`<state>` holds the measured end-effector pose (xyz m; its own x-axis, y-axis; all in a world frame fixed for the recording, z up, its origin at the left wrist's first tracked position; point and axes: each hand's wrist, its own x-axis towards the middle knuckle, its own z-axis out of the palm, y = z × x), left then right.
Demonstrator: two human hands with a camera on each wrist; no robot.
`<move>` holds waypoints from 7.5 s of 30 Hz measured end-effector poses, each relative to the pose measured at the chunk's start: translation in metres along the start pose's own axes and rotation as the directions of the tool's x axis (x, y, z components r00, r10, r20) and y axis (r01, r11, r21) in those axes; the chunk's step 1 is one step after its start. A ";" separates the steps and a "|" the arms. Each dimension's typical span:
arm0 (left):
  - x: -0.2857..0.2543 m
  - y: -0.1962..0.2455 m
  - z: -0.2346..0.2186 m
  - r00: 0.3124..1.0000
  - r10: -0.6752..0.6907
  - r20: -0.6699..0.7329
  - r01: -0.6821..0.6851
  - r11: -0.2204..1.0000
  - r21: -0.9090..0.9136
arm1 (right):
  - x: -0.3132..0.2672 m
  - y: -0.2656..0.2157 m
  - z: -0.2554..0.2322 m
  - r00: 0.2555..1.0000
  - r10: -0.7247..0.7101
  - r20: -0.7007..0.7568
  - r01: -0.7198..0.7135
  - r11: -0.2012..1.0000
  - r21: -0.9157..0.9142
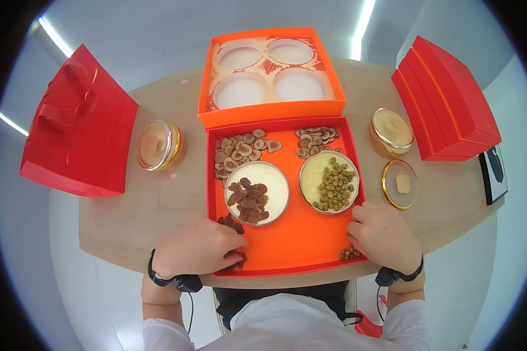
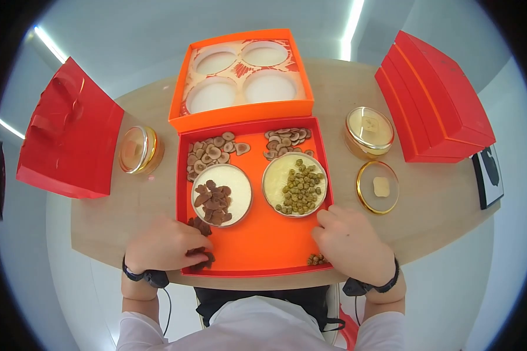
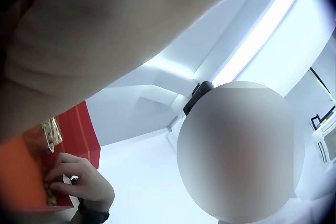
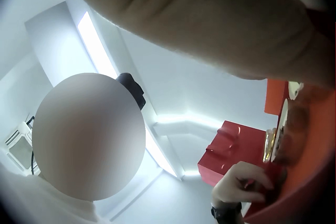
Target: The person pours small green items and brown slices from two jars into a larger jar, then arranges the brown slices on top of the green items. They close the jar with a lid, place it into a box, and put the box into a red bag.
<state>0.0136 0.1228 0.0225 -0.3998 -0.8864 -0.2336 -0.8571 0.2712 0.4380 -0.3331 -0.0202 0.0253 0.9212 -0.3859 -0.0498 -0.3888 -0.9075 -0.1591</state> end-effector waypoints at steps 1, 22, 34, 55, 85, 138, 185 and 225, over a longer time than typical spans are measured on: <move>0.001 0.002 0.000 0.999 0.003 0.042 -0.003 1.000 -0.005 | 0.000 0.002 0.000 1.000 -0.006 0.002 0.006 1.000 0.002; 0.011 0.003 0.018 0.997 0.014 0.070 -0.018 0.998 0.053 | 0.001 0.001 -0.004 0.999 0.025 0.035 -0.026 0.999 0.022; 0.013 0.000 0.022 0.998 0.043 0.054 -0.044 0.999 0.010 | 0.000 -0.001 0.002 0.999 -0.001 0.052 0.003 0.999 -0.045; 0.029 -0.003 0.016 0.797 -0.137 -0.589 0.057 0.987 -0.152 | -0.002 0.006 -0.001 0.998 -0.030 0.046 0.030 1.000 -0.002; 0.002 0.002 0.009 0.996 0.047 0.074 -0.054 0.994 0.094 | 0.003 0.020 -0.014 0.999 -0.026 -0.026 0.031 0.974 0.223; 0.034 -0.027 0.010 0.769 -0.173 -0.616 -0.079 0.929 -0.360 | 0.050 0.034 0.029 0.814 0.209 -0.541 0.043 0.909 0.416; 0.016 0.004 0.000 0.948 -0.010 -0.317 -0.117 0.918 -0.380 | 0.034 0.015 0.021 0.889 0.198 -0.414 -0.113 0.969 0.220; 0.009 -0.004 0.017 0.996 0.076 0.035 -0.075 0.997 -0.031 | 0.021 0.013 0.006 0.987 -0.145 -0.072 0.162 0.889 0.428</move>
<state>0.0077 0.1205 0.0036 -0.4751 -0.8494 -0.2299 -0.8143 0.3254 0.4807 -0.3183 -0.0390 0.0164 0.9642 -0.2611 0.0454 -0.1894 -0.7986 -0.5713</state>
